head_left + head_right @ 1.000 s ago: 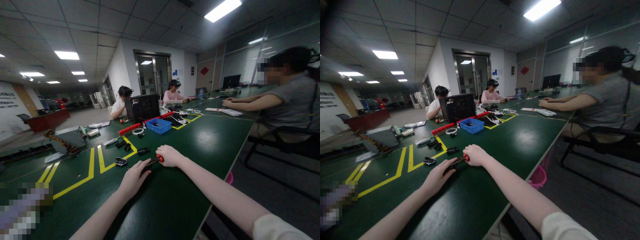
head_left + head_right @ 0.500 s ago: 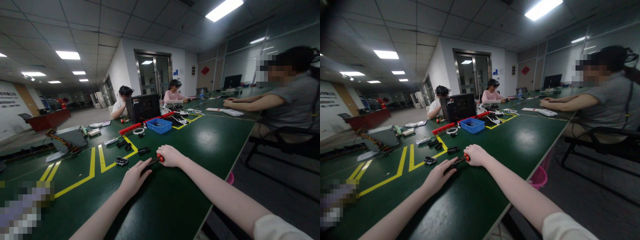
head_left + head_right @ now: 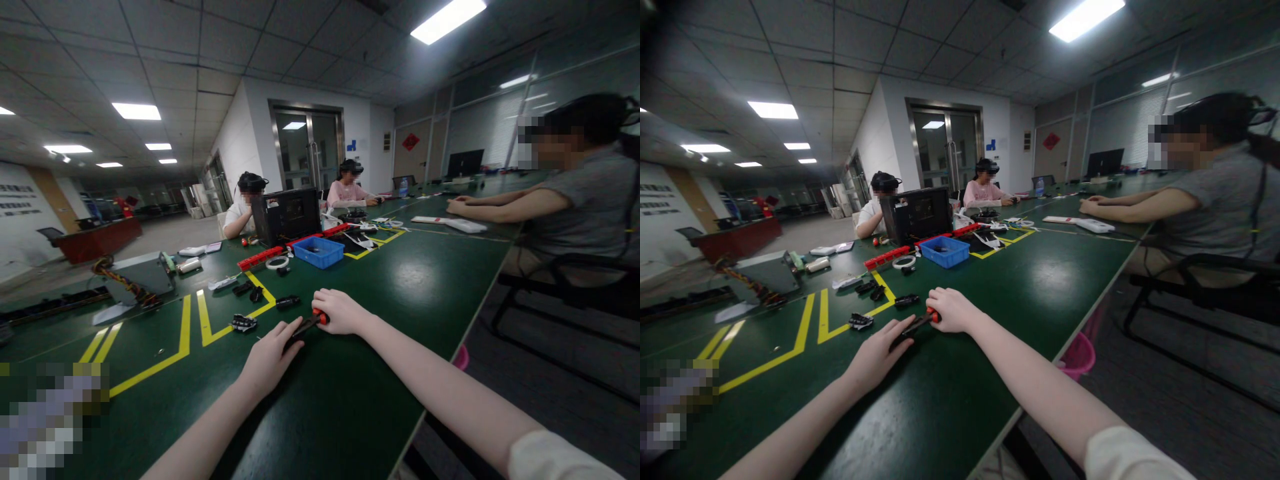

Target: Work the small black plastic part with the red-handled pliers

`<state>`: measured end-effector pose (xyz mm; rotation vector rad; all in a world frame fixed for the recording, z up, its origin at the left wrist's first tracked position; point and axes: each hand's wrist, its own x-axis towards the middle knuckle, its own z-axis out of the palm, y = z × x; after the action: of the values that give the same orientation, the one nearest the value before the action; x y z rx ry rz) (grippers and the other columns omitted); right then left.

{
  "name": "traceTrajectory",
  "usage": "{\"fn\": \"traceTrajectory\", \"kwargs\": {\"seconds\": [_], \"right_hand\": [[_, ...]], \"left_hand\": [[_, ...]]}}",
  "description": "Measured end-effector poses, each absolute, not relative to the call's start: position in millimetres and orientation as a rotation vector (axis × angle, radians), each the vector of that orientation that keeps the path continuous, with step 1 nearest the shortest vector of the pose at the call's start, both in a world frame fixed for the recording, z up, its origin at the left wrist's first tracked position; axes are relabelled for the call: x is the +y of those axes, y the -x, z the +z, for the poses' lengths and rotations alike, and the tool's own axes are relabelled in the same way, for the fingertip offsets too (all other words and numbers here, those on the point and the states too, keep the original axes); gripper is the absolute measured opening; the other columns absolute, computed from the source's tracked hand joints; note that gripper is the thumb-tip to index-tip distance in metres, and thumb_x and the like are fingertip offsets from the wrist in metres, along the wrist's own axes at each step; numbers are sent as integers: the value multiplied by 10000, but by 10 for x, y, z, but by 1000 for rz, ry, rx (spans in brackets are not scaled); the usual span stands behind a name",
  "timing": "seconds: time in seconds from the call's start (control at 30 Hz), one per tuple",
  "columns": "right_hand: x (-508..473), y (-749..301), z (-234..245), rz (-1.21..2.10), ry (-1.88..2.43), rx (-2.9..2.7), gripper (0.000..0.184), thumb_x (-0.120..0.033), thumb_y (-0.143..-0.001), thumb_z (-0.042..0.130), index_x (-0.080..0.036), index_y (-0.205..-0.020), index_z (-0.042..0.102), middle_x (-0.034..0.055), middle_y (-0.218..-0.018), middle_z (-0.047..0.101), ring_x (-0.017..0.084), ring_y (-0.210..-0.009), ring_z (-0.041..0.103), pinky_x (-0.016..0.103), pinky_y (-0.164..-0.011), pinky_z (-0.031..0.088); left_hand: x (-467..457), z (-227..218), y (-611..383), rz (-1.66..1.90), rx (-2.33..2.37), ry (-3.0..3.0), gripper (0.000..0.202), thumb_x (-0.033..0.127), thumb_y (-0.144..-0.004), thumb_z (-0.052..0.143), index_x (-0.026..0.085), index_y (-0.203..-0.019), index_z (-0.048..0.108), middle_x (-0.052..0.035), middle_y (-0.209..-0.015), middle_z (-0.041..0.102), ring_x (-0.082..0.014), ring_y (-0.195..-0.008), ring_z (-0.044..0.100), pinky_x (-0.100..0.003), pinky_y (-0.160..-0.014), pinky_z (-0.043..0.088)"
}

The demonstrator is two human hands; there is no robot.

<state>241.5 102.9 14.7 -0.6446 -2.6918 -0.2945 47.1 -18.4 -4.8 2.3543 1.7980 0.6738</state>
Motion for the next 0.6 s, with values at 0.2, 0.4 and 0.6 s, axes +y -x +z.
{"fn": "traceTrajectory", "kwargs": {"seconds": [0.2, 0.4, 0.6], "right_hand": [[1002, -2391, 160, -303, 702, -2727, 162, -305, -737, 630, -170, -794, 562, 53, -877, 564, 179, -829, 498, 282, -699, 356], [986, -2379, 172, -267, 747, -2741, 144, -295, -742, 625, -171, -774, 560, 45, -851, 571, 172, -794, 517, 272, -700, 372], [998, -2381, 168, -244, 728, -2747, 153, -303, -744, 630, -171, -762, 555, 43, -846, 570, 169, -792, 523, 266, -697, 379]], "left_hand": [[-185, -55, -485, 656, 1837, -2363, 453, 379, -950, 403, 256, -1386, 384, -51, -1169, 566, -203, -965, 614, -279, -834, 471], [-198, -30, -483, 639, 1818, -2404, 489, 351, -962, 385, 342, -1439, 276, -23, -1146, 557, -185, -957, 607, -271, -833, 474], [-202, -18, -482, 603, 1810, -2425, 480, 337, -969, 362, 361, -1441, 272, -15, -1119, 553, -175, -935, 602, -274, -843, 476]]}}
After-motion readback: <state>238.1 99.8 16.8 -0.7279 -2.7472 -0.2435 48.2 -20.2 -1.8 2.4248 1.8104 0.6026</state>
